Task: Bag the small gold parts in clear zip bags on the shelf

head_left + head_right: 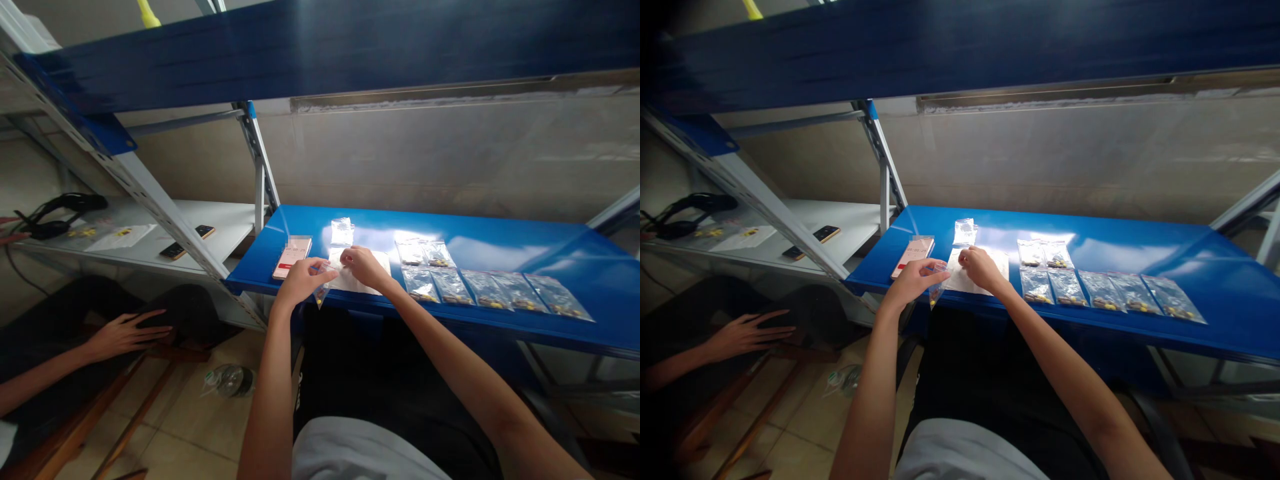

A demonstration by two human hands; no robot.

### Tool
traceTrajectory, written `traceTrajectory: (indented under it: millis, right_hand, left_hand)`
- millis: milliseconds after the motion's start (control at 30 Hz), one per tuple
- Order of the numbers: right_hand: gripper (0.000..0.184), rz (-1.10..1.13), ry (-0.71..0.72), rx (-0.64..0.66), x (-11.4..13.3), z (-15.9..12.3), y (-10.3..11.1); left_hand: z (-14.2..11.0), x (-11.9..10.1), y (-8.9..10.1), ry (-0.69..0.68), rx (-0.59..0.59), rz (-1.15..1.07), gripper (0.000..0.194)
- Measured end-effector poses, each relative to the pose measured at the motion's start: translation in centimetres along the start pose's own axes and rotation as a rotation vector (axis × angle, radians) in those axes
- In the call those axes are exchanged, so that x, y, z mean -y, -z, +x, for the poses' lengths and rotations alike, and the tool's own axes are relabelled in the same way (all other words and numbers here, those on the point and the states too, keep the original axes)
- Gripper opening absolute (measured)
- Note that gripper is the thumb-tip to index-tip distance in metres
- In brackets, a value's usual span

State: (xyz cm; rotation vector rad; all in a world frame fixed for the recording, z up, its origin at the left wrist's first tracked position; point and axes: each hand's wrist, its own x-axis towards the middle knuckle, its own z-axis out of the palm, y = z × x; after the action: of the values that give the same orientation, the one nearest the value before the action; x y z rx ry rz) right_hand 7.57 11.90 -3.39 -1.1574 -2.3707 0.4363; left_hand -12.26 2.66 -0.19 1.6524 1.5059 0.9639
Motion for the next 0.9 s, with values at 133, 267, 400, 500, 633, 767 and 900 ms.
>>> traceTrajectory:
  millis: [133, 267, 400, 500, 633, 767, 900]
  right_hand:
    - [0.014, 0.316, -0.021, -0.114, 1.3, -0.8, 1.6]
    - [0.009, 0.518, 0.059, -0.067, 3.0, -1.6, 3.5]
    - [0.017, 0.472, 0.119, 0.059, 4.0, -2.0, 4.8]
    - [0.026, 0.523, 0.108, 0.042, 4.3, -2.6, 5.3]
    - [0.027, 0.541, 0.032, -0.078, 4.4, -4.6, 4.7]
    - [0.034, 0.670, -0.061, -0.111, 4.6, -6.7, 3.7]
    - [0.034, 0.904, -0.035, -0.008, 4.5, -7.4, 3.4]
  left_hand:
    - [0.0, -0.2, -0.3, -0.012, -0.007, 0.018, 0.051]
    - [0.0, -0.6, -0.5, -0.039, 0.007, 0.000, 0.052]
    - [-0.2, -1.1, -0.6, -0.049, 0.032, -0.029, 0.051]
    - [-0.3, -1.6, -0.6, -0.059, 0.038, -0.054, 0.052]
    - [-0.3, -2.1, -0.9, -0.073, 0.014, -0.067, 0.050]
    - [-0.2, -2.5, -1.9, -0.092, -0.058, -0.100, 0.044]
    - [-0.5, -2.5, -3.6, -0.035, -0.086, -0.278, 0.045]
